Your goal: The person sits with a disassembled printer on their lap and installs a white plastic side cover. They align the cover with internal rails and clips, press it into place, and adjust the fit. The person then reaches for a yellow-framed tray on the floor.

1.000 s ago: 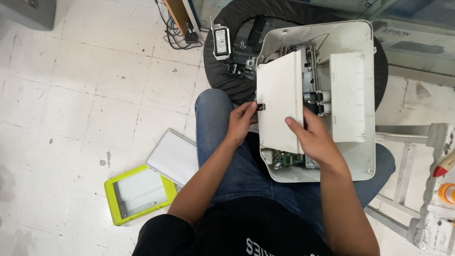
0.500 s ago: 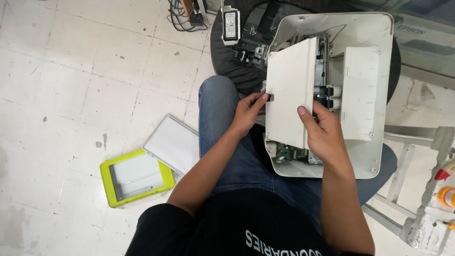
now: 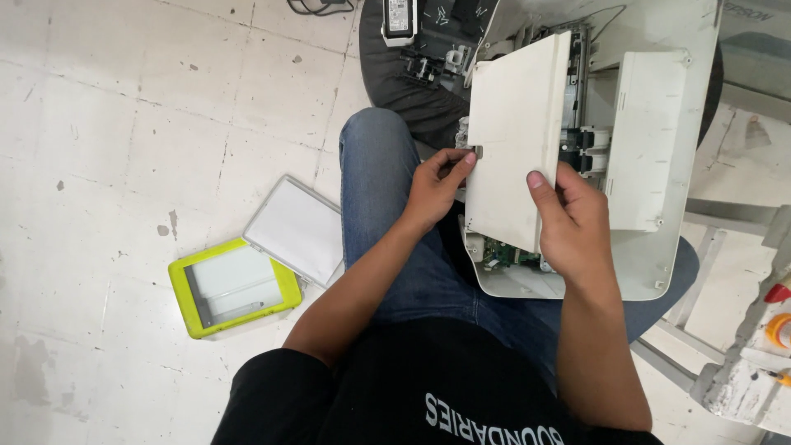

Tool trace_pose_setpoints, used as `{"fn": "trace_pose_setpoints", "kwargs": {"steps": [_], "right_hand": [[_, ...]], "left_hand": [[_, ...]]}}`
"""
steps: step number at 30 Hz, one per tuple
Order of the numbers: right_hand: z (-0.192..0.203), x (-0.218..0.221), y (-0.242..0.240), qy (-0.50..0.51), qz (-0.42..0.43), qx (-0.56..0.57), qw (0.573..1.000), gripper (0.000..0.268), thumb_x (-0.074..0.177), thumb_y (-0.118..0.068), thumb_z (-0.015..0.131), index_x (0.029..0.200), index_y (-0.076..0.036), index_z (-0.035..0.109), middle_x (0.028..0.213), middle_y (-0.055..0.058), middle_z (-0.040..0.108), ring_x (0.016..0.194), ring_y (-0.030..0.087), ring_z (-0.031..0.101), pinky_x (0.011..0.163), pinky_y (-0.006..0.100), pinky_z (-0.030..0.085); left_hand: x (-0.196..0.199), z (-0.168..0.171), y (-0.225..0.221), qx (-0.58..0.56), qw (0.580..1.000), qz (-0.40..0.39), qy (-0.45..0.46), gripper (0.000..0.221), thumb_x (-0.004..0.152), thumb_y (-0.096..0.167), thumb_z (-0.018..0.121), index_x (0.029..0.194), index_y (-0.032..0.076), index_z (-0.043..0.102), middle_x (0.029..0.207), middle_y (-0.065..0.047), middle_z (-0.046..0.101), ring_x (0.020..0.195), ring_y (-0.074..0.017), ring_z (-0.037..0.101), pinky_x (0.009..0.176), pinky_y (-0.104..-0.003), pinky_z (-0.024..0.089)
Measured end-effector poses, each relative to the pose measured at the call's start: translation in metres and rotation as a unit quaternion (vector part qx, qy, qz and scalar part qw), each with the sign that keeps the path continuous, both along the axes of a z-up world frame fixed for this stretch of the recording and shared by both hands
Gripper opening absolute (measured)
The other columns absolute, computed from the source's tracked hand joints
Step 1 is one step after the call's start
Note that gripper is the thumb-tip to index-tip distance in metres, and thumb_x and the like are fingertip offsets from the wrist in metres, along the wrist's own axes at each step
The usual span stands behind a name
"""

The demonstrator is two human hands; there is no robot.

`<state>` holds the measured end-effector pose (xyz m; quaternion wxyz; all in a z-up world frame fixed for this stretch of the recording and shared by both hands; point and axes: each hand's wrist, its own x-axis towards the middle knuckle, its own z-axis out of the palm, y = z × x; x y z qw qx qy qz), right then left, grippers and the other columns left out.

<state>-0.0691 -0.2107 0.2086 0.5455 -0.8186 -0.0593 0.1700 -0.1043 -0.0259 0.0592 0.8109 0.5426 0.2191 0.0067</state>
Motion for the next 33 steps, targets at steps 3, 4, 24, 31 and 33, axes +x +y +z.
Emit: {"fn": "trace_pose_setpoints", "kwargs": {"steps": [3,4,24,31,33], "right_hand": [[0.018,-0.002,0.015,-0.011,0.004,-0.026,1.000,0.020,0.113,-0.015,0.059,0.113,-0.001,0.073,0.083,0.013,0.066,0.084,0.018,0.060,0.083,0.041,0.053],[0.030,-0.003,0.024,-0.018,0.003,-0.036,0.999,0.020,0.113,-0.015,0.059,0.113,-0.001,0.073,0.083,0.013,0.067,0.083,0.017,0.060,0.082,0.040,0.053],[0.041,-0.007,0.039,-0.073,0.015,-0.059,0.995,0.020,0.113,-0.009,0.056,0.108,0.006,0.069,0.072,0.021,0.065,0.072,0.020,0.061,0.063,0.041,0.055],[0.047,-0.003,0.045,-0.055,0.029,-0.060,0.996,0.016,0.110,-0.008,0.062,0.110,0.005,0.071,0.075,0.020,0.068,0.077,0.019,0.063,0.061,0.042,0.057],[0.046,-0.004,0.044,-0.049,0.027,-0.056,0.997,0.016,0.109,-0.009,0.064,0.111,0.005,0.071,0.076,0.020,0.068,0.078,0.019,0.063,0.061,0.042,0.057]], "left_hand": [[-0.001,-0.002,-0.003,0.000,1.000,0.010,0.005,0.041,0.102,0.038,0.075,0.119,0.001,0.072,0.113,-0.020,0.070,0.109,-0.0256,0.066,0.090,-0.044,0.061],[-0.001,-0.004,-0.004,-0.006,1.000,0.011,0.007,0.041,0.101,0.038,0.075,0.119,0.001,0.073,0.111,-0.020,0.071,0.106,-0.0243,0.066,0.089,-0.044,0.062],[0.000,0.009,0.002,-0.043,0.999,0.013,0.009,0.040,0.098,0.033,0.080,0.118,-0.002,0.073,0.105,-0.021,0.071,0.099,-0.0212,0.067,0.086,-0.040,0.063],[0.001,0.006,0.000,-0.048,0.999,0.017,0.008,0.040,0.097,0.033,0.081,0.116,-0.001,0.074,0.102,-0.020,0.071,0.097,-0.0204,0.067,0.085,-0.039,0.063],[0.001,0.006,0.000,-0.048,0.999,0.019,0.007,0.040,0.096,0.033,0.081,0.116,-0.001,0.074,0.102,-0.019,0.071,0.097,-0.0202,0.067,0.085,-0.039,0.063]]}}
